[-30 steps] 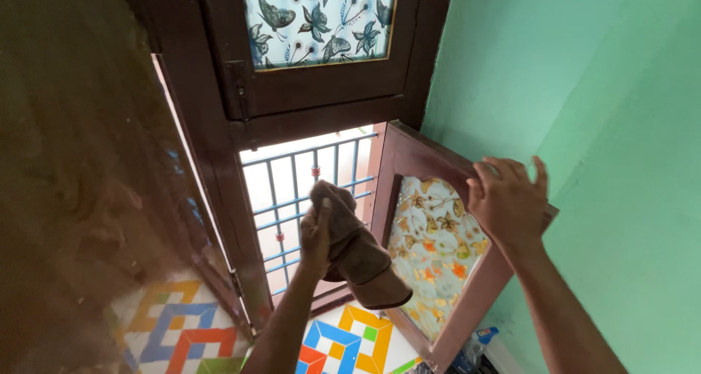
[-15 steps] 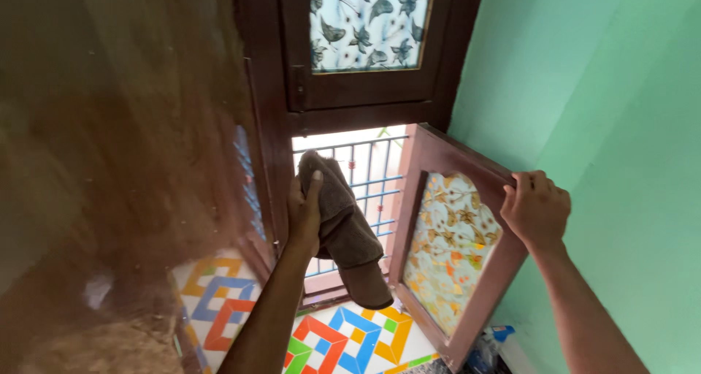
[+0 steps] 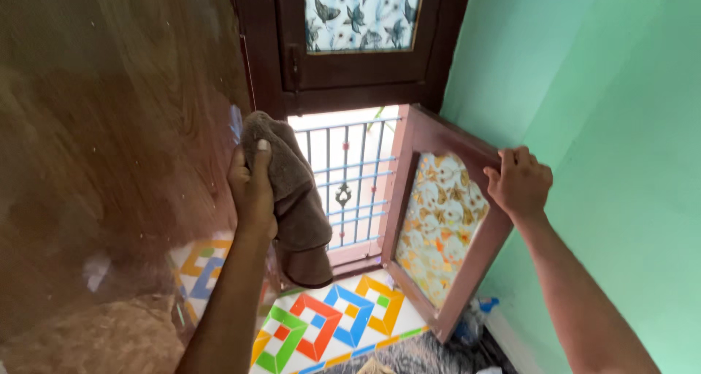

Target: The person wipes the surface of a wooden door and its decorative glass panels using a brown cloth. They systematically clean the upper and lower sections of the door, including the edges and the metal latch mechanism, before opening the door to wipe the interior frame and the metal security grille.

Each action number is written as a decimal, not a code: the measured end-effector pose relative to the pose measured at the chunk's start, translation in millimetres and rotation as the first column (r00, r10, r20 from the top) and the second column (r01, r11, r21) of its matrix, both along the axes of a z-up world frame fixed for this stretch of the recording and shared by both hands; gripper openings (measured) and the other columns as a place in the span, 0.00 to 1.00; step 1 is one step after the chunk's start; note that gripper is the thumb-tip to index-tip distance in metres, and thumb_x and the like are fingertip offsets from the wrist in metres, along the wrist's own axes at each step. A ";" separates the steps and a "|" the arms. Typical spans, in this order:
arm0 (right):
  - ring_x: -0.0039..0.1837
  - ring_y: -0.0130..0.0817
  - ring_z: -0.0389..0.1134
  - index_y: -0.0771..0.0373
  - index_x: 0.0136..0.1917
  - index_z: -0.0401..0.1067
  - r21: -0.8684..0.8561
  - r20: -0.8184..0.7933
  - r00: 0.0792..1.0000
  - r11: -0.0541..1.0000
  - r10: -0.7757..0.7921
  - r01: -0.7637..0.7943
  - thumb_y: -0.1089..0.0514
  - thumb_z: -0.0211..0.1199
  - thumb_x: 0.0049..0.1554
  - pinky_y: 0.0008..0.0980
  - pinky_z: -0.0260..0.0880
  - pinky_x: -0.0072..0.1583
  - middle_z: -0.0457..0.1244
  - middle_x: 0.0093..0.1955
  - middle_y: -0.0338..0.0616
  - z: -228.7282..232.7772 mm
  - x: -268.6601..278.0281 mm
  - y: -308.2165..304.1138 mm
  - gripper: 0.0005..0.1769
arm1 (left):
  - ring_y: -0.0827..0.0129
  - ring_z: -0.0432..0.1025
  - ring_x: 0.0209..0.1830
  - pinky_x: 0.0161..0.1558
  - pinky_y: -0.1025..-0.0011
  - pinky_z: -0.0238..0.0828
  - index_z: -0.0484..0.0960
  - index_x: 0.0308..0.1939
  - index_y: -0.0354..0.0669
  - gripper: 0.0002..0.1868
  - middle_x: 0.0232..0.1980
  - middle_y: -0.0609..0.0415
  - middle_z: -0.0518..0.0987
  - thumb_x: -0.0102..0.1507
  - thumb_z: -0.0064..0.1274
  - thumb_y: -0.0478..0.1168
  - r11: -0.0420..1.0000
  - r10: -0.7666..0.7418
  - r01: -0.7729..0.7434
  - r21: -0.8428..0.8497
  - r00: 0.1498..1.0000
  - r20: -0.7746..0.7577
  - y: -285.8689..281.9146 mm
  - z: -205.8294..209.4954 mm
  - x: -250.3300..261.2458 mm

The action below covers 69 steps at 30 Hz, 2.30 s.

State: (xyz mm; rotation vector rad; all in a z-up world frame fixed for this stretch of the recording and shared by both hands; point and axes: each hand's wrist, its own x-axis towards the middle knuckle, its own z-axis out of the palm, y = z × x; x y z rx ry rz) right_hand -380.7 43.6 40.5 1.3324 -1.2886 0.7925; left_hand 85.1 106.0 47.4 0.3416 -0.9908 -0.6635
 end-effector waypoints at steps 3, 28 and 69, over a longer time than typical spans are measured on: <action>0.49 0.34 0.71 0.54 0.54 0.76 0.003 0.011 1.000 1.000 -0.012 0.012 0.43 0.76 0.51 0.39 0.66 0.47 0.66 0.50 0.36 -0.3 3.7 4.5 0.23 | 0.74 0.72 0.55 0.56 0.74 0.70 0.75 0.58 0.40 0.22 0.55 0.55 0.78 0.68 0.51 0.51 0.981 0.114 -0.117 0.153 0.993 0.028 16.4 -11.0 -10.7; 0.66 0.31 0.66 0.53 0.58 0.68 0.374 -0.108 0.912 0.833 -0.396 0.407 0.47 0.66 0.48 0.48 0.62 0.70 0.64 0.59 0.37 76.8 47.2 8.3 0.26 | 0.72 0.71 0.48 0.50 0.71 0.71 0.71 0.54 0.39 0.21 0.48 0.52 0.76 0.67 0.56 0.49 0.996 -0.077 0.079 0.046 0.996 -0.050 -28.4 266.3 -30.3; 0.23 0.22 0.64 0.48 0.53 0.82 0.277 -0.419 0.755 0.863 0.504 -0.423 0.35 0.58 0.63 0.28 0.62 0.26 0.67 0.24 0.34 1071.8 260.0 150.1 0.21 | 0.57 0.81 0.44 0.48 0.56 0.76 0.79 0.45 0.41 0.23 0.43 0.48 0.84 0.57 0.68 0.52 0.690 0.399 -0.723 -0.042 0.331 0.855 32.6 898.6 12.2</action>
